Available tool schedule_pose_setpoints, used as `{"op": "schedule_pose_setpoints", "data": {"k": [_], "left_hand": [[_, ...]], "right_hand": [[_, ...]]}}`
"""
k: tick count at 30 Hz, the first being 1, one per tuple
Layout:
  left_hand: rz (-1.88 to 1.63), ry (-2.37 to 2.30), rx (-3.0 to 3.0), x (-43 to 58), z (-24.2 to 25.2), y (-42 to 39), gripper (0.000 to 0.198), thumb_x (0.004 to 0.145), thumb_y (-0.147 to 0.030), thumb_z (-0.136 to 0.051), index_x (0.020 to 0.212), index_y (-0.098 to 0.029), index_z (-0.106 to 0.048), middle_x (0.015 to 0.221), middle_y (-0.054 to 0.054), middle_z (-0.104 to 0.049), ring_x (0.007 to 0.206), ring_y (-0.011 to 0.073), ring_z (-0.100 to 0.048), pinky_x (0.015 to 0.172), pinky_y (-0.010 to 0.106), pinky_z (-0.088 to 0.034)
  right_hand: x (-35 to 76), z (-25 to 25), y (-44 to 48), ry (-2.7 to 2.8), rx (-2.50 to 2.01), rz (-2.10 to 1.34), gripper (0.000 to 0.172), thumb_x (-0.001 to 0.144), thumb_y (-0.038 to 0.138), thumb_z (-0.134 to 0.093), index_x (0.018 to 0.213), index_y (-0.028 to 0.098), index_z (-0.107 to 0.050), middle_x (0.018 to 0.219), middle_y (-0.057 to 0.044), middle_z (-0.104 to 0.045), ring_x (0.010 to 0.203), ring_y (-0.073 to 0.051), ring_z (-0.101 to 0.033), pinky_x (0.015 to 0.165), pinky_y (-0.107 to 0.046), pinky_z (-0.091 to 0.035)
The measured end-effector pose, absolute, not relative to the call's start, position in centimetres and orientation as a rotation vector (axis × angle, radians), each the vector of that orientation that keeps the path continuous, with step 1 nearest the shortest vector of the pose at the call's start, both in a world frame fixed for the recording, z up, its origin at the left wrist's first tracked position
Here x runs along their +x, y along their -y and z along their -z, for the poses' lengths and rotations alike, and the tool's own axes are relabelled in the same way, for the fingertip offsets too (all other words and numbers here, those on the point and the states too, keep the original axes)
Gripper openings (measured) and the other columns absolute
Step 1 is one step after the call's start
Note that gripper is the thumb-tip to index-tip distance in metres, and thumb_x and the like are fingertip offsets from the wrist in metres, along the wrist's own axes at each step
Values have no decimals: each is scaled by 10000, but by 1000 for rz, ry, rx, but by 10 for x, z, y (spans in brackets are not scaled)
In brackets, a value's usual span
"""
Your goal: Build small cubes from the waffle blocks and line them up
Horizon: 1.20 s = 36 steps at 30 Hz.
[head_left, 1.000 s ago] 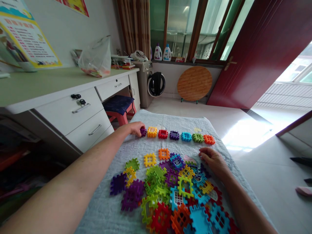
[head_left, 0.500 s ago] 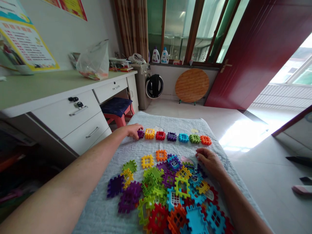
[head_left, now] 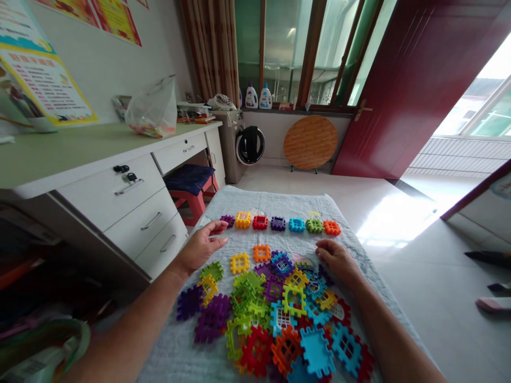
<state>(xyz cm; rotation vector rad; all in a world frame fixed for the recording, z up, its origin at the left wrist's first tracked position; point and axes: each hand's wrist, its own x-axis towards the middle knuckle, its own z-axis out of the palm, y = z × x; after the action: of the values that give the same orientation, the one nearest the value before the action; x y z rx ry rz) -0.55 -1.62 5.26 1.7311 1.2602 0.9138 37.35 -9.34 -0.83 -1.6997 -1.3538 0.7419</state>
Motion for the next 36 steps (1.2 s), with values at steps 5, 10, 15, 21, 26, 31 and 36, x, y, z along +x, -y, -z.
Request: {"op": "schedule_pose_setpoints", "data": {"k": [5,10,15,21,26,31,36], "left_hand": [[-1036,-1369,1665,-12,-30,25,386,696,-360,-590,1017,-146,-610,1050,91,-651,1000,224,-595,911,355,-463],[-1055,-1534,1784,-22,-7,15,301,713,-330,-531,940,-164,-640,909,55,-676,839,205,-624,813,336,-491],[-1008,-1539,1831,-29,9,13,271,729,-299,-497,922,-167,-634,852,35,-677,773,184,-625,756,299,-500],[-825,-1592,2059,-29,1,-4,329,712,-244,-489,1007,-152,-601,1005,63,-639,748,173,-612,783,318,-501],[-421,-1561,2549,-20,-29,-54,642,616,-100,-510,1256,-124,-458,1323,136,-469,1182,250,-480,1027,347,-351],[50,-1533,2580,-4,-43,-92,797,555,-113,-570,1330,-133,-386,1415,135,-384,1288,281,-368,1066,355,-291],[190,-1508,2528,4,-42,-106,758,506,-149,-612,1255,-166,-493,1261,105,-524,1126,289,-512,933,323,-422]], "right_hand": [[371,5,95,1346,-1698,-736,272,712,341,-563,920,177,-626,727,-20,-656,610,-146,-572,562,-260,-458],[370,3,95,1351,-1693,-723,274,697,349,-566,900,178,-633,721,-22,-656,606,-150,-569,555,-266,-450],[372,6,93,1355,-1688,-742,285,700,357,-567,915,178,-621,728,-23,-649,621,-153,-568,565,-270,-453],[371,5,95,1338,-1677,-750,278,706,351,-571,915,175,-618,729,-22,-643,603,-145,-554,543,-261,-450],[370,3,95,1326,-1679,-746,264,709,353,-576,903,179,-616,725,-21,-637,587,-140,-549,525,-255,-443],[371,5,94,1319,-1694,-763,271,713,352,-573,912,175,-619,713,-29,-652,606,-151,-571,554,-262,-463],[374,10,92,1315,-1667,-785,273,717,342,-577,931,176,-616,758,-36,-671,619,-149,-584,557,-259,-469]]}}
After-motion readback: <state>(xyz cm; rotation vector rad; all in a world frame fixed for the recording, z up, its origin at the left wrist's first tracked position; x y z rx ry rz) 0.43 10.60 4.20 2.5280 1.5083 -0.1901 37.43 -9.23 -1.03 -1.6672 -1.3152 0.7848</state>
